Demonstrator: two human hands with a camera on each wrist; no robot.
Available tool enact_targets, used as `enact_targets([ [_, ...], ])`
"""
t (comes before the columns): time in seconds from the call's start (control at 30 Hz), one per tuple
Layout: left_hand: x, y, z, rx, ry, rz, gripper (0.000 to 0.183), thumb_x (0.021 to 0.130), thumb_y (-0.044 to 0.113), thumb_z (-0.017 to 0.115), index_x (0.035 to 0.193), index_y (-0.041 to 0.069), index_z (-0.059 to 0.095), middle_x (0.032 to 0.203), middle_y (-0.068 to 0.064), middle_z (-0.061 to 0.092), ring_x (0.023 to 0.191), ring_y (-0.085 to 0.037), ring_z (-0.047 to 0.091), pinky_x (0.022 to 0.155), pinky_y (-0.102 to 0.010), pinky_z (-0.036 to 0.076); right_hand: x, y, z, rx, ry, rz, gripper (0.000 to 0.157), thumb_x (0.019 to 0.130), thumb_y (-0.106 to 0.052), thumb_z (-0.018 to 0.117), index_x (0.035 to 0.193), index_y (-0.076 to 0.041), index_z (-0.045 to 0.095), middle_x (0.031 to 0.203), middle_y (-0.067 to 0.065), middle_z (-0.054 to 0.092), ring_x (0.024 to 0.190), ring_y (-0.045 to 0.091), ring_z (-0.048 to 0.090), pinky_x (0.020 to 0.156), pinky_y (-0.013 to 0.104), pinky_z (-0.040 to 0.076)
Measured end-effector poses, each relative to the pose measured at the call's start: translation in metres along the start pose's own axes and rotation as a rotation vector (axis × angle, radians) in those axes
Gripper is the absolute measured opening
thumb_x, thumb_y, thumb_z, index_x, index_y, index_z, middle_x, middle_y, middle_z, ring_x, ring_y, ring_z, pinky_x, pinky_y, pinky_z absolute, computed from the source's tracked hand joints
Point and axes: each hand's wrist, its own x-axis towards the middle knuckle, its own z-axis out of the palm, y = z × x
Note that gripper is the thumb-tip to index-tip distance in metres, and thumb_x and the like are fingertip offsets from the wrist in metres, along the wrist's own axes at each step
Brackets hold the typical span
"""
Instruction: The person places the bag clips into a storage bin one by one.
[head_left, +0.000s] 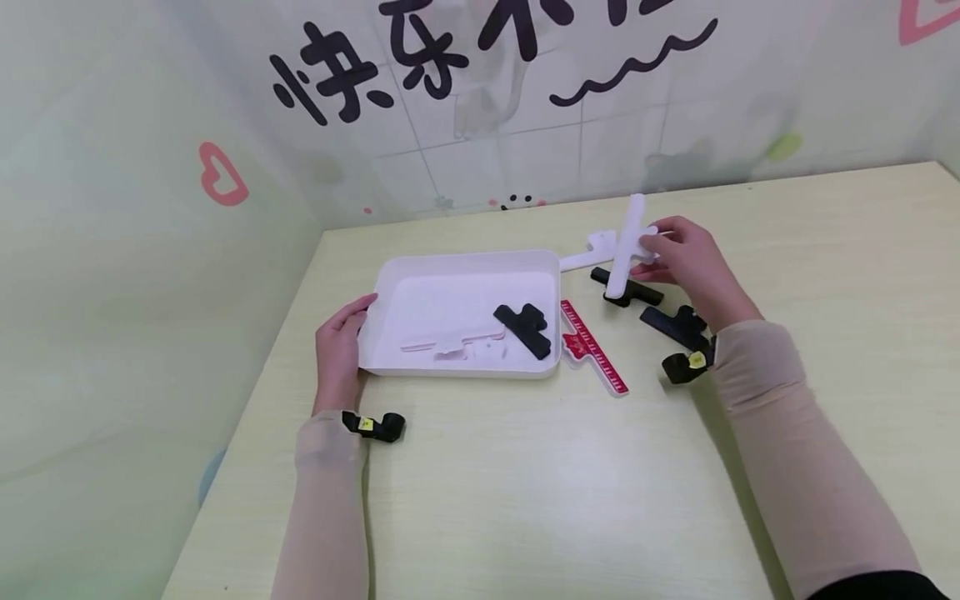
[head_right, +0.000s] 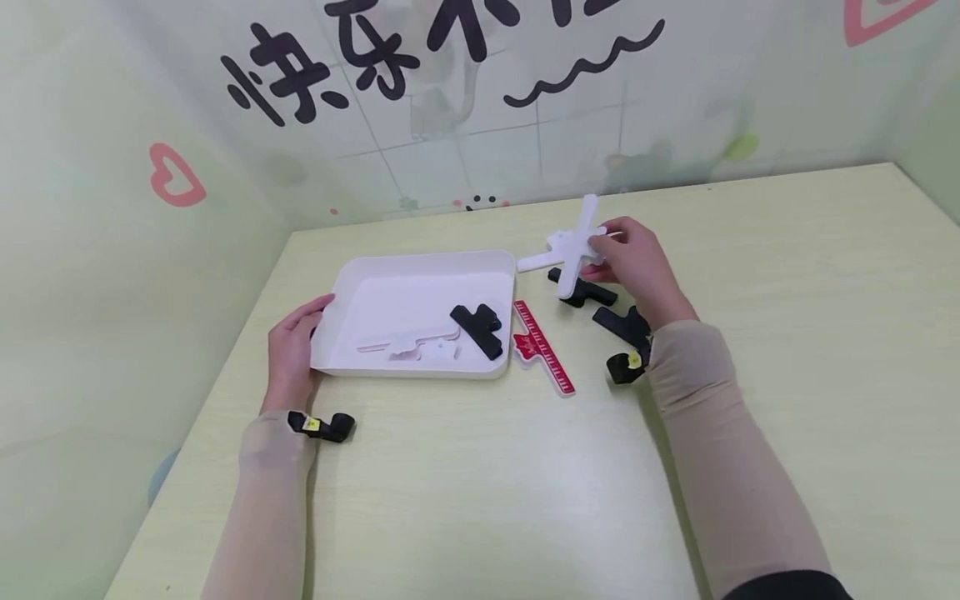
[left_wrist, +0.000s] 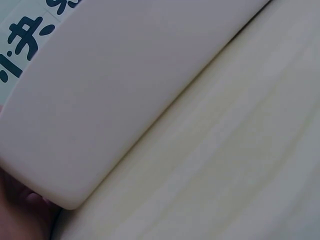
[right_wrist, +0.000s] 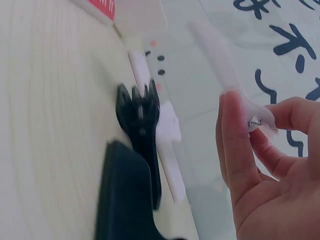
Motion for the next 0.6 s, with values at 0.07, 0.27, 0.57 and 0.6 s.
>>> enact_targets([
  [0.07, 0.000, 0.000, 0.000, 0.001, -0.002, -0.001, 0.026, 0.094, 0.019, 0.045, 0.110, 0.024, 0.065, 0.124, 0.009, 0.051, 0.116, -0.007, 0.041, 0.095, -0.029, 0.037, 0.000, 0.000, 0.005, 0.017, -0.012, -0.003, 0.048, 0.089, -0.034, 0.051, 0.124, -0.003, 0.038, 0.106, 0.012, 0.047, 0.079, 0.019, 0.062, 0.074, 0.026, 0.050],
  [0.27, 0.001, 0.000, 0.001, -0.001, 0.003, 0.007, 0.027, 0.093, 0.018, 0.045, 0.110, 0.023, 0.065, 0.123, 0.008, 0.052, 0.116, -0.007, 0.042, 0.094, -0.029, 0.037, 0.000, -0.004, 0.023, 0.021, -0.055, -0.004, 0.057, 0.085, -0.041, 0.056, 0.126, -0.004, 0.042, 0.108, 0.012, 0.050, 0.084, 0.020, 0.060, 0.077, 0.025, 0.049],
  [0.57, 0.001, 0.000, 0.002, 0.010, 0.010, 0.004, 0.026, 0.093, 0.019, 0.046, 0.109, 0.023, 0.066, 0.123, 0.009, 0.052, 0.116, -0.006, 0.041, 0.094, -0.029, 0.037, -0.002, 0.002, 0.057, 0.123, -0.090, -0.014, 0.047, 0.084, -0.036, 0.059, 0.119, -0.007, 0.047, 0.106, 0.014, 0.052, 0.085, 0.023, 0.061, 0.076, 0.027, 0.050],
  [0.6, 0.001, 0.000, 0.002, 0.004, 0.008, 0.004, 0.026, 0.093, 0.018, 0.046, 0.109, 0.023, 0.066, 0.123, 0.009, 0.052, 0.115, -0.007, 0.042, 0.094, -0.030, 0.037, -0.002, 0.003, 0.061, 0.142, -0.093, -0.020, 0.046, 0.084, -0.035, 0.059, 0.118, -0.007, 0.048, 0.105, 0.014, 0.052, 0.086, 0.023, 0.061, 0.076, 0.028, 0.050],
])
